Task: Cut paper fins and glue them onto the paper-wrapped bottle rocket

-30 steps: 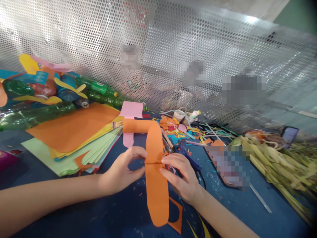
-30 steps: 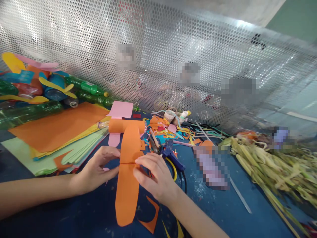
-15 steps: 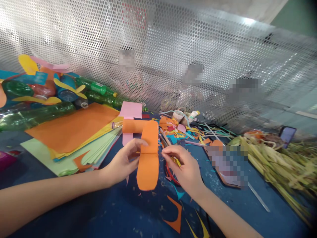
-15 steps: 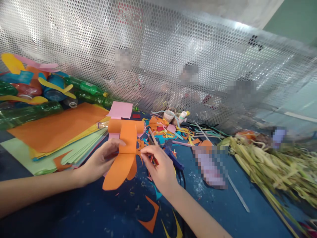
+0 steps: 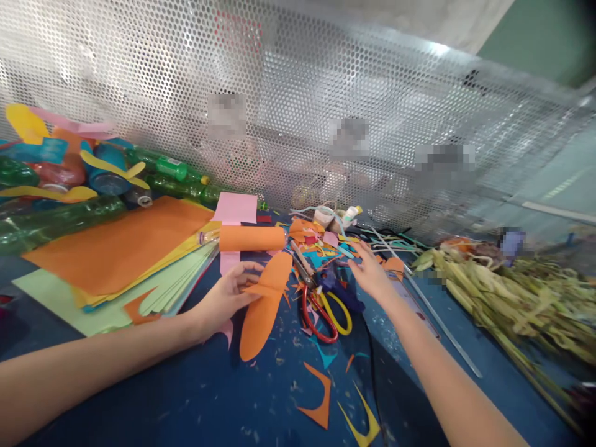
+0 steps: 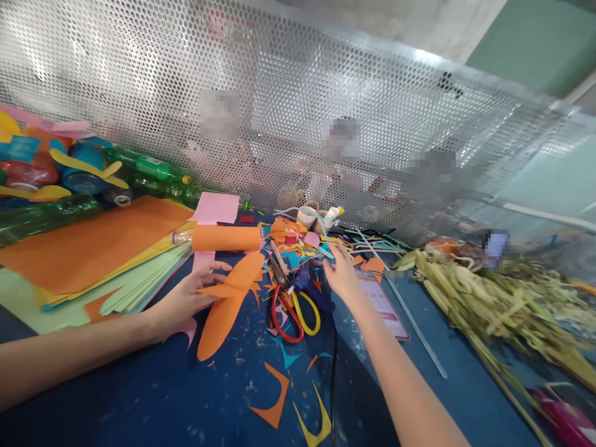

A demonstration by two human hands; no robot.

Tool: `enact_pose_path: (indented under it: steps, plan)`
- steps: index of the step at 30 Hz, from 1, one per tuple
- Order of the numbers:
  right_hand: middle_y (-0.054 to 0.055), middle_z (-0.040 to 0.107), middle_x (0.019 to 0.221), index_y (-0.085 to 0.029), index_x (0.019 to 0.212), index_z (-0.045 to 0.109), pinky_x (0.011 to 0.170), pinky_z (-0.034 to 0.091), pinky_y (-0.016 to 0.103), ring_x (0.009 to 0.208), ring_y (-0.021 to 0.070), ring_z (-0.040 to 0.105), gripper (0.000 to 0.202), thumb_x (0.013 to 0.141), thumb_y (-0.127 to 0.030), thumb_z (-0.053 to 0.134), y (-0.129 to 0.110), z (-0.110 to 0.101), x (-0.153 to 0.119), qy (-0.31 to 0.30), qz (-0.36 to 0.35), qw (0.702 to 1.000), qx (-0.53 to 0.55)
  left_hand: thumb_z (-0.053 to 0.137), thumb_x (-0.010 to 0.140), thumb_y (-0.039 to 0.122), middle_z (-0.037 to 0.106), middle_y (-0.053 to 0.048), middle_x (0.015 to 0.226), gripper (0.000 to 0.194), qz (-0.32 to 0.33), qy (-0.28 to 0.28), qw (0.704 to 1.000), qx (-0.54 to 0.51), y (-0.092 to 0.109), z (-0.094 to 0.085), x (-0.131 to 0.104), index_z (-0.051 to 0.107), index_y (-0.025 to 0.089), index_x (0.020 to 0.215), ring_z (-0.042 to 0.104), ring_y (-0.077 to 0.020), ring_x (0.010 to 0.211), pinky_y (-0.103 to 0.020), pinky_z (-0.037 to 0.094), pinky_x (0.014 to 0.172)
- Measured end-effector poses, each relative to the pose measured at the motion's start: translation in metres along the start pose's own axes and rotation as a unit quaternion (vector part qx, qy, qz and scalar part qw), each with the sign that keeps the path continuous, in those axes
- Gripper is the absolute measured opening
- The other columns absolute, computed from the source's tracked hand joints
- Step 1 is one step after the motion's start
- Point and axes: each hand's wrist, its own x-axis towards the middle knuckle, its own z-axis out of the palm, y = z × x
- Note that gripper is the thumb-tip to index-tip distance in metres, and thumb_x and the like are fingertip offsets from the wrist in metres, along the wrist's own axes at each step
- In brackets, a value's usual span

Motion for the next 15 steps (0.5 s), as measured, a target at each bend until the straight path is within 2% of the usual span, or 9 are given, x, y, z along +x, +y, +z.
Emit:
enact_pose_path:
  steps: [2, 4, 5, 6, 8, 11, 15]
  plan:
    - [0.017, 0.053, 0.125, -0.012, 0.112, 0.056, 0.096, 0.040, 0.045, 0.120, 0.0278, 0.046, 0.033, 0.081, -0.021, 0.050, 0.005, -0.006, 0.000, -0.029, 0.003, 1.000, -0.007, 0.072, 0.065, 0.021, 0.065, -0.003, 0.087, 0.045, -0.017, -0.013, 0.999, -0.024, 0.001, 0.002, -0.001, 0.047, 0.022, 0.103, 0.063, -0.0184, 0.079, -0.029, 0.048, 0.069]
    - [0.013, 0.064, 0.107, -0.015, 0.103, 0.060, 0.083, 0.049, 0.039, 0.100, 0.0249, 0.061, 0.027, 0.083, -0.030, 0.051, -0.003, -0.015, -0.006, -0.081, 0.002, 0.997, -0.014, 0.074, 0.061, 0.022, 0.065, -0.003, 0.085, 0.046, -0.019, -0.017, 0.999, -0.042, 0.002, 0.003, -0.001, 0.048, 0.021, 0.099, 0.063, -0.0186, 0.076, -0.029, 0.048, 0.066]
    - [0.010, 0.069, 0.092, -0.016, 0.094, 0.063, 0.075, 0.051, 0.035, 0.084, 0.0230, 0.065, 0.024, 0.082, -0.035, 0.054, -0.010, -0.021, -0.010, -0.115, 0.002, 0.993, -0.016, 0.075, 0.061, 0.023, 0.065, -0.003, 0.084, 0.043, -0.017, -0.016, 0.999, -0.046, 0.002, 0.003, -0.001, 0.049, 0.020, 0.096, 0.063, -0.0182, 0.075, -0.029, 0.048, 0.065]
    - [0.008, 0.070, 0.085, -0.018, 0.087, 0.063, 0.069, 0.051, 0.035, 0.077, 0.0228, 0.066, 0.025, 0.081, -0.041, 0.055, -0.018, -0.026, -0.014, -0.194, 0.001, 0.980, -0.046, 0.075, 0.062, 0.024, 0.065, -0.003, 0.083, 0.038, -0.015, -0.014, 0.999, -0.045, 0.002, 0.003, -0.001, 0.051, 0.019, 0.092, 0.063, -0.0174, 0.075, -0.028, 0.048, 0.065]
    - [0.008, 0.070, 0.084, -0.020, 0.081, 0.064, 0.064, 0.050, 0.035, 0.074, 0.0246, 0.066, 0.023, 0.078, -0.042, 0.058, -0.035, -0.033, -0.023, -0.274, -0.020, 0.954, -0.121, 0.073, 0.065, 0.027, 0.064, -0.003, 0.082, 0.029, -0.014, -0.014, 0.999, -0.038, 0.002, 0.003, -0.001, 0.053, 0.018, 0.085, 0.062, -0.0155, 0.074, -0.026, 0.047, 0.064]
    - [0.009, 0.069, 0.085, -0.018, 0.085, 0.064, 0.065, 0.048, 0.035, 0.077, 0.0262, 0.065, 0.014, 0.076, -0.028, 0.060, -0.048, -0.032, -0.029, -0.298, -0.026, 0.937, -0.180, 0.069, 0.071, 0.030, 0.066, -0.003, 0.082, 0.021, -0.023, -0.019, 0.999, -0.024, -0.002, 0.001, -0.001, 0.057, 0.018, 0.083, 0.062, -0.0143, 0.072, -0.024, 0.047, 0.061]
    - [0.008, 0.066, 0.094, -0.017, 0.096, 0.063, 0.071, 0.047, 0.030, 0.087, 0.0237, 0.063, 0.028, 0.069, -0.023, 0.068, -0.040, -0.023, -0.027, -0.311, -0.044, 0.935, -0.164, 0.068, 0.072, 0.030, 0.068, -0.003, 0.086, 0.018, -0.022, -0.025, 0.999, -0.014, -0.006, 0.000, -0.002, 0.059, 0.019, 0.084, 0.063, -0.0156, 0.078, -0.025, 0.049, 0.065]
